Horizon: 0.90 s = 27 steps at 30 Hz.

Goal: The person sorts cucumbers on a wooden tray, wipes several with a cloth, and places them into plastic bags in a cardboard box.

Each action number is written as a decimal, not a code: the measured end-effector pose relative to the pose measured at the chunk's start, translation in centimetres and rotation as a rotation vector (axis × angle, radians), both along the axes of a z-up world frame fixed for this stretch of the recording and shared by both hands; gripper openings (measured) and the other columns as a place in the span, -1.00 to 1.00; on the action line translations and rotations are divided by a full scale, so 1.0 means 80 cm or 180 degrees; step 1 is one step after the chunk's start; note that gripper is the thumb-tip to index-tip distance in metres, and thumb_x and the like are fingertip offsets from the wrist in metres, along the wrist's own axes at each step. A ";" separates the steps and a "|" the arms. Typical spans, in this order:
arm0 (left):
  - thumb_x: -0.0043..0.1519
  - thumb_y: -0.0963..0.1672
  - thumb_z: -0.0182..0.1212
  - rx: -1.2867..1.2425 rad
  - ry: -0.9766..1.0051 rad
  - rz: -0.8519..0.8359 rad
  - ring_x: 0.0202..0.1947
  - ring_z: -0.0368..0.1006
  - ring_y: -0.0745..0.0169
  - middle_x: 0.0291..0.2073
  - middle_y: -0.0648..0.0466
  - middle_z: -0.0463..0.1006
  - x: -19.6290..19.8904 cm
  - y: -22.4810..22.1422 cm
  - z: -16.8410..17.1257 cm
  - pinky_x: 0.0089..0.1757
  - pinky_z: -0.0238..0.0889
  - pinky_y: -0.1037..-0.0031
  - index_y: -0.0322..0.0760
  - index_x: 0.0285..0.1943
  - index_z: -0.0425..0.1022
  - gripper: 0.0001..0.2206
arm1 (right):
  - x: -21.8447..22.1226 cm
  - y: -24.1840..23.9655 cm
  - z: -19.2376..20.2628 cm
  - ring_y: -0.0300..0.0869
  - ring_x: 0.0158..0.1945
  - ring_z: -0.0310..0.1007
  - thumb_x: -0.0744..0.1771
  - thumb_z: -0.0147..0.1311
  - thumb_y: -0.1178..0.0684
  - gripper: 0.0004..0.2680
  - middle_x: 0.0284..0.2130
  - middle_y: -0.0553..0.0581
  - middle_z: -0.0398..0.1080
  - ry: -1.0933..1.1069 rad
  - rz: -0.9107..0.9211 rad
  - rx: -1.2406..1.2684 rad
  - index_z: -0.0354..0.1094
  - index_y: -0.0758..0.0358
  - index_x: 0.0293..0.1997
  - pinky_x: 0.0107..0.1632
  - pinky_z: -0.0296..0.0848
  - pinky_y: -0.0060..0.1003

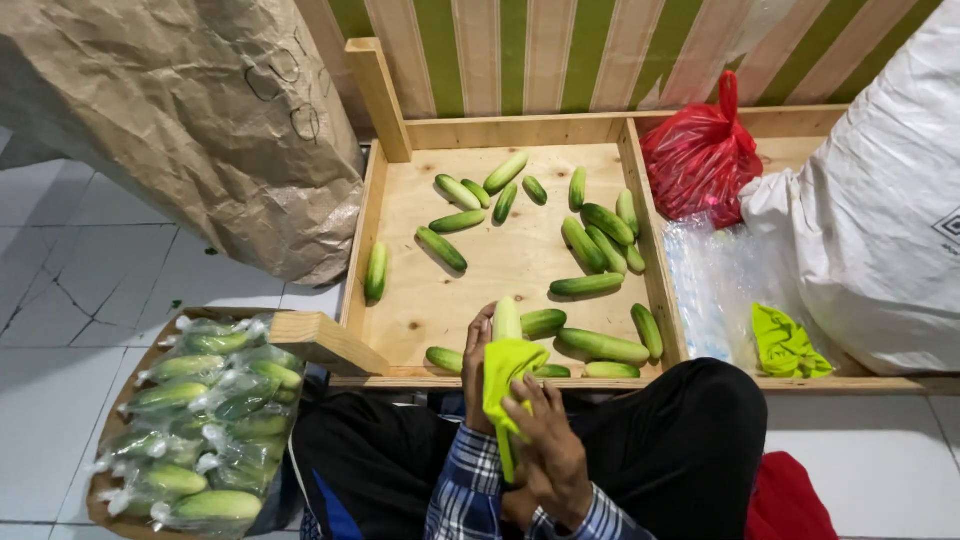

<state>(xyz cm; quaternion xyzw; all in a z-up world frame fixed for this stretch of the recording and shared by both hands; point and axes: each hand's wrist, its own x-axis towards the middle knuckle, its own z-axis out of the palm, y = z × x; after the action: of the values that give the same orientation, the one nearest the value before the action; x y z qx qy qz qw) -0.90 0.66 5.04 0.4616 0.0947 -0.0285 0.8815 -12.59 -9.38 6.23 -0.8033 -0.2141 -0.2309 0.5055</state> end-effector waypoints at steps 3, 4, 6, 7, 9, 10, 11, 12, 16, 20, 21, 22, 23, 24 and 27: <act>0.38 -0.13 -0.09 -0.0983 0.0208 -0.0078 -0.11 0.51 -0.07 0.07 -0.27 0.53 -0.008 -0.014 0.008 -0.06 0.47 0.21 -0.35 0.34 0.37 -0.63 | 0.023 -0.014 -0.020 0.20 0.50 0.12 0.41 -0.25 -0.09 -0.62 0.35 0.38 0.23 -0.0123 -0.0060 -0.0207 0.24 0.25 0.36 0.56 -0.20 0.19; 0.38 -0.13 -0.09 -0.0976 0.0238 -0.0087 -0.11 0.51 -0.07 0.07 -0.27 0.53 -0.023 -0.018 0.025 -0.06 0.47 0.21 -0.35 0.34 0.37 -0.63 | 0.033 -0.012 -0.001 0.20 0.50 0.12 0.41 -0.25 -0.09 -0.62 0.35 0.38 0.23 -0.0096 -0.0073 -0.0200 0.24 0.25 0.36 0.56 -0.20 0.19; 0.35 -0.01 0.05 -0.2100 0.0583 -0.0200 0.09 0.49 -0.03 0.11 -0.24 0.55 -0.031 -0.032 0.066 0.14 0.35 0.32 -0.48 0.22 0.46 -0.56 | 0.076 -0.015 0.039 0.04 0.48 0.16 0.44 -0.12 0.12 -0.71 0.36 0.31 0.24 0.0558 -0.0351 0.0822 0.25 0.27 0.35 0.51 0.09 -0.11; 0.35 -0.01 0.05 -0.2108 0.0572 -0.0209 0.09 0.49 -0.03 0.11 -0.24 0.55 -0.029 -0.035 0.062 0.14 0.35 0.32 -0.48 0.22 0.46 -0.56 | 0.089 -0.018 0.042 0.04 0.48 0.16 0.44 -0.12 0.12 -0.71 0.36 0.31 0.24 0.0543 -0.0354 0.0814 0.25 0.27 0.35 0.51 0.09 -0.11; 0.28 -0.14 0.14 -0.1208 0.0230 0.0156 0.10 0.50 0.01 0.14 -0.23 0.57 -0.028 -0.040 0.053 0.10 0.34 0.38 -0.43 0.20 0.48 -0.66 | 0.111 -0.024 0.047 0.03 0.48 0.16 0.43 -0.14 0.20 -0.73 0.32 0.30 0.29 0.0564 -0.0154 0.1107 0.28 0.27 0.31 0.52 0.07 -0.13; 0.28 -0.14 0.14 -0.1211 0.0248 0.0136 0.10 0.50 0.01 0.14 -0.23 0.57 -0.025 -0.036 0.048 0.10 0.34 0.38 -0.43 0.20 0.48 -0.66 | 0.094 -0.019 0.043 0.03 0.48 0.16 0.43 -0.14 0.20 -0.73 0.32 0.30 0.29 0.0573 -0.0179 0.1105 0.28 0.27 0.31 0.52 0.07 -0.13; 0.27 -0.08 0.15 -0.1678 0.0581 0.0014 -0.05 0.51 0.08 -0.04 -0.15 0.60 -0.018 -0.034 0.044 0.03 0.38 0.38 -0.39 0.05 0.51 -0.71 | 0.080 -0.015 0.041 0.05 0.46 0.17 0.44 -0.12 0.16 -0.69 0.34 0.32 0.24 0.0392 -0.0162 0.0808 0.17 0.27 0.39 0.52 0.08 -0.12; 0.25 -0.03 0.17 -0.2144 0.0916 -0.0114 -0.20 0.52 0.14 -0.21 -0.08 0.62 -0.011 -0.032 0.040 -0.04 0.42 0.39 -0.35 -0.09 0.54 -0.72 | 0.067 -0.010 0.038 0.07 0.44 0.18 0.44 -0.10 0.12 -0.64 0.37 0.33 0.19 0.0215 -0.0145 0.0510 0.07 0.28 0.47 0.51 0.08 -0.12; 0.38 -0.10 0.02 -0.0522 0.0164 -0.0131 -0.27 0.49 0.23 0.00 -0.10 0.58 0.007 0.007 -0.027 -0.24 0.35 0.51 -0.29 0.36 0.38 -0.62 | 0.019 0.002 0.003 0.21 0.53 0.05 0.28 -0.15 0.28 -0.54 0.41 0.41 0.14 -0.0018 0.0109 0.0188 0.18 0.31 0.40 0.58 -0.23 0.22; 0.39 -0.06 -0.06 -0.0664 0.0199 -0.0217 0.08 0.50 -0.02 0.15 -0.23 0.54 -0.025 0.001 -0.035 0.09 0.35 0.32 -0.38 0.34 0.38 -0.59 | 0.021 0.009 0.002 0.17 0.50 0.13 0.41 -0.05 0.19 -0.69 0.37 0.34 0.22 -0.0016 -0.0276 0.0260 0.25 0.21 0.36 0.57 -0.21 0.19; 0.41 -0.06 -0.10 -0.0690 0.0167 0.0000 0.05 0.51 0.05 0.06 -0.18 0.60 -0.030 -0.004 -0.034 0.14 0.32 0.33 -0.40 0.25 0.45 -0.62 | 0.033 0.006 0.008 0.15 0.53 0.07 0.41 -0.06 0.22 -0.68 0.38 0.30 0.21 0.0086 -0.0273 0.0367 0.25 0.21 0.36 0.58 -0.26 0.17; 0.41 -0.06 -0.10 -0.0701 0.0150 -0.0026 0.05 0.51 0.05 0.06 -0.18 0.60 -0.029 -0.008 -0.010 0.14 0.32 0.33 -0.40 0.25 0.45 -0.62 | 0.045 0.003 0.012 0.15 0.53 0.07 0.41 -0.06 0.22 -0.68 0.38 0.30 0.21 0.0064 -0.0295 0.0356 0.25 0.21 0.36 0.58 -0.26 0.17; 0.37 -0.02 -0.05 -0.1501 0.0761 -0.0177 0.15 0.44 0.04 0.15 -0.18 0.53 -0.030 -0.013 0.013 0.21 0.25 0.33 -0.40 0.29 0.40 -0.57 | 0.054 -0.001 0.016 0.13 0.54 0.03 0.43 -0.10 0.19 -0.70 0.39 0.28 0.21 0.0187 -0.0312 0.0410 0.24 0.21 0.37 0.57 -0.26 0.14; 0.33 0.03 0.00 -0.2300 0.1368 -0.0347 0.24 0.37 0.01 0.25 -0.18 0.46 -0.032 -0.018 0.036 0.27 0.18 0.32 -0.41 0.34 0.36 -0.49 | 0.064 -0.005 0.020 0.10 0.56 -0.01 0.44 -0.14 0.16 -0.70 0.39 0.25 0.21 0.0310 -0.0329 0.0465 0.23 0.21 0.38 0.56 -0.25 0.10; 0.30 -0.11 0.02 -0.1744 0.0869 0.0061 0.20 0.40 0.02 0.24 -0.22 0.48 -0.041 -0.029 0.053 0.23 0.21 0.33 -0.46 0.29 0.38 -0.59 | 0.087 -0.010 0.027 0.07 0.50 0.14 0.44 -0.09 0.14 -0.73 0.33 0.23 0.30 0.0362 -0.0405 0.0706 0.30 0.19 0.32 0.52 -0.14 0.02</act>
<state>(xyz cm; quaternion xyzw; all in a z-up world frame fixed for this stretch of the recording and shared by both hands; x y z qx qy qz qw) -4.15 -1.67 9.25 0.1978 0.2054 -0.1065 0.9526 -5.65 -10.14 8.37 -0.7663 -0.1069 -0.2388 0.5868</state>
